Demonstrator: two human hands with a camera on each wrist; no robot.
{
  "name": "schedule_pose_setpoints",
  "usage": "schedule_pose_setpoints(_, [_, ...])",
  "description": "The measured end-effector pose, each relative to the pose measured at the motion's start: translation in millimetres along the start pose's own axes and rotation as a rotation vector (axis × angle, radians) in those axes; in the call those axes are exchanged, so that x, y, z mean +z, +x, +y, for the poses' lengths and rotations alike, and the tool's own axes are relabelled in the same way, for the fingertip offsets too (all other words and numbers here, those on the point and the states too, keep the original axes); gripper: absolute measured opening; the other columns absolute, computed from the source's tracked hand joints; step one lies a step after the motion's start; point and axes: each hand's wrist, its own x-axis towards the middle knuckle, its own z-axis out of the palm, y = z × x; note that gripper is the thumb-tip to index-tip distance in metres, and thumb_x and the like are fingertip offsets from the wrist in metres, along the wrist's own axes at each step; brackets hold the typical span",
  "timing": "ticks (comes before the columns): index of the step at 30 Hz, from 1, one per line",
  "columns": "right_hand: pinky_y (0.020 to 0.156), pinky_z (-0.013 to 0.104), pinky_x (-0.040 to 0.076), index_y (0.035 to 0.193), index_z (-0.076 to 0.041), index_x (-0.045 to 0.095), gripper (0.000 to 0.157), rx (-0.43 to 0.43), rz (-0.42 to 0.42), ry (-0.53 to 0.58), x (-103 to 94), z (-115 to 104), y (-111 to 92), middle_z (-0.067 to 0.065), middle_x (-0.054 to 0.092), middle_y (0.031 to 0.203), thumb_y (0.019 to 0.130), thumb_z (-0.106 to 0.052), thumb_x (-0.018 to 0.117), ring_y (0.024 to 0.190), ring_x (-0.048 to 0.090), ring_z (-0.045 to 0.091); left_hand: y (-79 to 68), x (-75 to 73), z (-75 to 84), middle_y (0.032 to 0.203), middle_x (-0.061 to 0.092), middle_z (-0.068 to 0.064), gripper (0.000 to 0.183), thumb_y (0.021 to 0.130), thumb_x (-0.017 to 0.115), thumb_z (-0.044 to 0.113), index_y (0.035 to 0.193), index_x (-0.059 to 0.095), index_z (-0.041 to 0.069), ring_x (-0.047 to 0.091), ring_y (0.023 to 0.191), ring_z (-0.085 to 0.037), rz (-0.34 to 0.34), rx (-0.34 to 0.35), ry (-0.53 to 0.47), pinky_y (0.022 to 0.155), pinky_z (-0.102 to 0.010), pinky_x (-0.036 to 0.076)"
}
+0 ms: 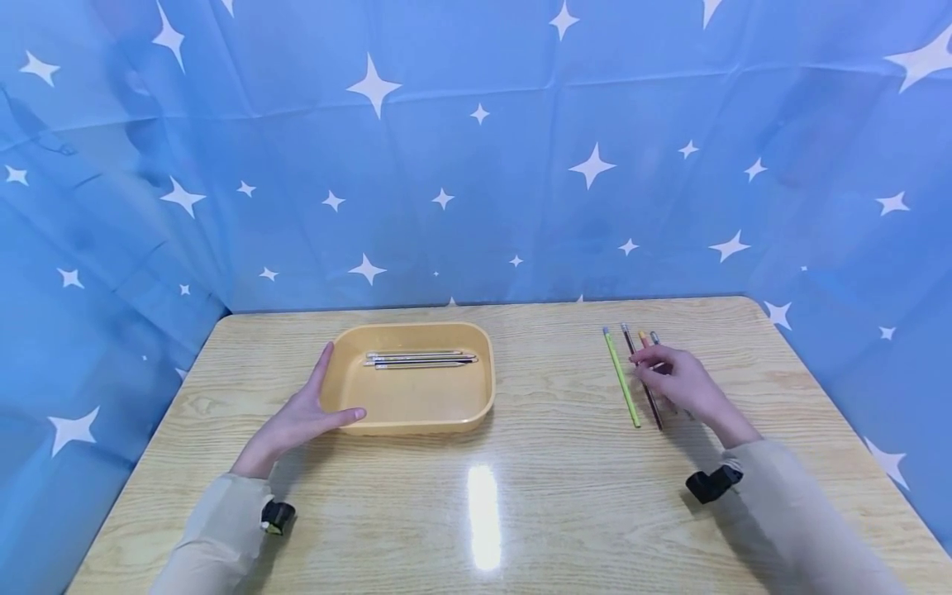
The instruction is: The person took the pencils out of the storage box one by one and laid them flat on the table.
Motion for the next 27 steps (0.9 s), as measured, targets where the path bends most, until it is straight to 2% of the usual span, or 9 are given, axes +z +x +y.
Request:
schedule_pose_setpoints(6, [0.061,0.028,0.049,0.113,0.006,0.063,0.021,-0.077,-0.044,0.002,23.4,-10.6,3.2,0.017,0.065,0.099,0.095,-0.004,0.058,0.08,0.061,0.024,0.5,-0.4,-0.7,0.159,-0.006,-0.022,0.118,0.082,0.077,0.03,0.154,-0.015,0.017,0.007,0.141,-0.047,0.002,-0.007,0.01,0.108,-0.064,0.013])
schedule_pose_setpoints(11, [0.061,0.029,0.05,0.11,0.003,0.065,0.018,-0.121,-0.117,0.037,42.8,-19.8,4.5,0.013,0.065,0.097,0.094,-0.004,0.059,0.08,0.062,0.023,0.8,0.0,-1.6,0.159,-0.007,-0.021,0.117,0.083,0.077,0.03,0.154,-0.015,0.016,0.005,0.141,-0.047,0.003,-0.006,0.008,0.109,-0.063,0.012])
schedule_pose_setpoints(22, [0.061,0.03,0.052,0.112,0.004,0.064,0.02,-0.154,-0.194,0.132,73.3,-38.4,8.1,0.013,0.065,0.095,0.094,-0.003,0.06,0.078,0.062,0.025,0.3,0.6,-1.5,0.159,-0.007,-0.022,0.117,0.083,0.076,0.031,0.153,-0.016,0.015,0.006,0.141,-0.047,0.003,0.001,0.016,0.109,-0.063,0.012])
schedule_pose_setpoints(27, [0.06,0.03,0.052,0.112,0.004,0.064,0.021,-0.155,-0.203,0.166,85.1,-49.8,10.3,0.014,0.065,0.095,0.092,-0.002,0.06,0.077,0.062,0.026,0.2,0.4,-1.0,0.158,-0.006,-0.022,0.117,0.083,0.076,0.032,0.154,-0.015,0.015,0.008,0.14,-0.048,0.007,-0.003,0.028,0.109,-0.062,0.013])
